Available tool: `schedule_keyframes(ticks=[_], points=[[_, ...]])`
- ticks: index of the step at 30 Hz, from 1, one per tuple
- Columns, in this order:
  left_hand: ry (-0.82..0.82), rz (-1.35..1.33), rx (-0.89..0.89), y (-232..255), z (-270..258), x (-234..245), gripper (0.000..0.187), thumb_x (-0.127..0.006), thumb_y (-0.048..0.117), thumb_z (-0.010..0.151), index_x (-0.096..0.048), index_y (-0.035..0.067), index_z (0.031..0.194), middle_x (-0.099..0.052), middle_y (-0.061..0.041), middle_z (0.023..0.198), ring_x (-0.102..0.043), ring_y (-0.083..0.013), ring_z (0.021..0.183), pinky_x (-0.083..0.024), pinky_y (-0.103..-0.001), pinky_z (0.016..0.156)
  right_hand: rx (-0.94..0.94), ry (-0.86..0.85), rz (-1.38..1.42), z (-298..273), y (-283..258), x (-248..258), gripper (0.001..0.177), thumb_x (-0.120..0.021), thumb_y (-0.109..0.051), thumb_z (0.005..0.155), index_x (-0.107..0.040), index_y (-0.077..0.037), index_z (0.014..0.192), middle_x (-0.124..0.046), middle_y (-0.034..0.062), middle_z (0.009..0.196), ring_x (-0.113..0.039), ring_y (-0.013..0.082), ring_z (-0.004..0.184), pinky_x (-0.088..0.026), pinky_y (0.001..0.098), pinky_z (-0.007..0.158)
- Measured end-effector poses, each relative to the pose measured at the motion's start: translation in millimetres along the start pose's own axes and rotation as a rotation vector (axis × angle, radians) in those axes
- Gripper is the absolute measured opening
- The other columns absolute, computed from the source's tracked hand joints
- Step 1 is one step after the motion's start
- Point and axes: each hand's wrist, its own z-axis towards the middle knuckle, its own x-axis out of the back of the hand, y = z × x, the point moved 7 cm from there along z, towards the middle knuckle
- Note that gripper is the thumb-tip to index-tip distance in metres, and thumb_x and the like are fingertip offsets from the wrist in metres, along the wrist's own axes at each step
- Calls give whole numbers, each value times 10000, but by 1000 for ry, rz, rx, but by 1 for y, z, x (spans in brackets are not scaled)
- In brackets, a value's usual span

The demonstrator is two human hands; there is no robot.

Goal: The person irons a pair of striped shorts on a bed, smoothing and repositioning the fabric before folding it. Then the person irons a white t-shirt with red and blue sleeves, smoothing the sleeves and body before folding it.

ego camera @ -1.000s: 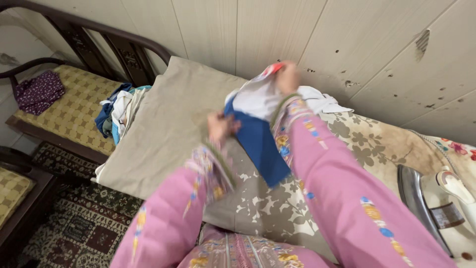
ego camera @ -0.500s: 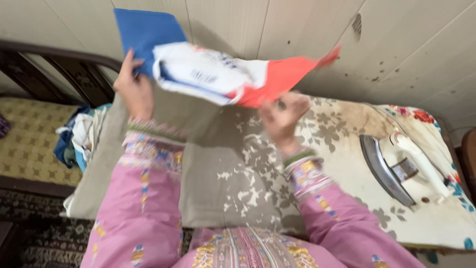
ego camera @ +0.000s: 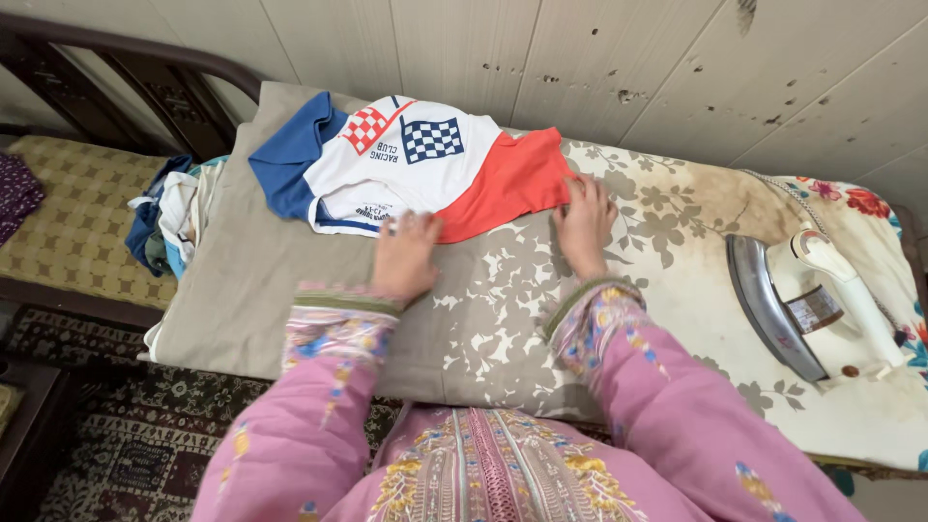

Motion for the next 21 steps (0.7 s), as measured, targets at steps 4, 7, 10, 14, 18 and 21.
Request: schedule_keyframes(ticks=[4, 7, 10, 14, 18, 21], points=[[-69, 9, 135, -6, 13, -34, 211, -643, 86, 795, -730, 100, 986, -714, -49, 1061, -635, -281, 1040, -468, -461, 844, 112, -220, -183, 31, 29, -30, 160, -711, -119, 937, -771, -154, 1081, -711, 44, 1164, -630, 260, 1159, -385, 480, 1084], [-128, 43, 151, -18, 13, -49, 133, -624, 90, 841, -728, 107, 922, -727, -29, 957, -637, -264, 984, -463, -446, 828, 212, -195, -292, 35, 31, 2, 135, -720, -93, 904, -788, -157, 1001, -710, 39, 1098, -638, 238, 1071, -381, 488, 1039], [-143, 73, 188, -29, -1, -44, 109, -627, 92, 838, -730, 129, 839, -731, -19, 897, -642, -248, 959, -462, -448, 849, 417, -204, -372, -8, -1, 42, 166, -751, -137, 723, -786, -161, 883, -707, 46, 1034, -638, 238, 1008, -371, 521, 949], [-161, 122, 207, -43, -31, -26, 120, -630, 92, 826, -747, 120, 824, -746, -20, 932, -654, -244, 1014, -458, -452, 930, 440, -261, -97, -63, -33, 73, 124, -756, -177, 734, -774, -141, 851, -663, 45, 965, -617, 249, 1013, -370, 505, 953], [-161, 242, 288, -33, -35, -15, 190, -626, 79, 792, -796, 147, 843, -755, -33, 1051, -615, -287, 1154, -374, -546, 1090, 289, -322, 63, -79, -28, 83, 146, -729, -250, 806, -795, -147, 886, -653, 35, 975, -595, 222, 1018, -363, 502, 1005], [-286, 407, 387, -8, -32, -17, 155, -649, 149, 795, -801, 135, 768, -670, -79, 1346, -505, -304, 1345, -283, -555, 1165, 223, -337, 89, -77, 0, 104, 146, -723, -277, 764, -801, -155, 782, -681, 36, 1044, -578, 250, 1084, -305, 546, 1042]])
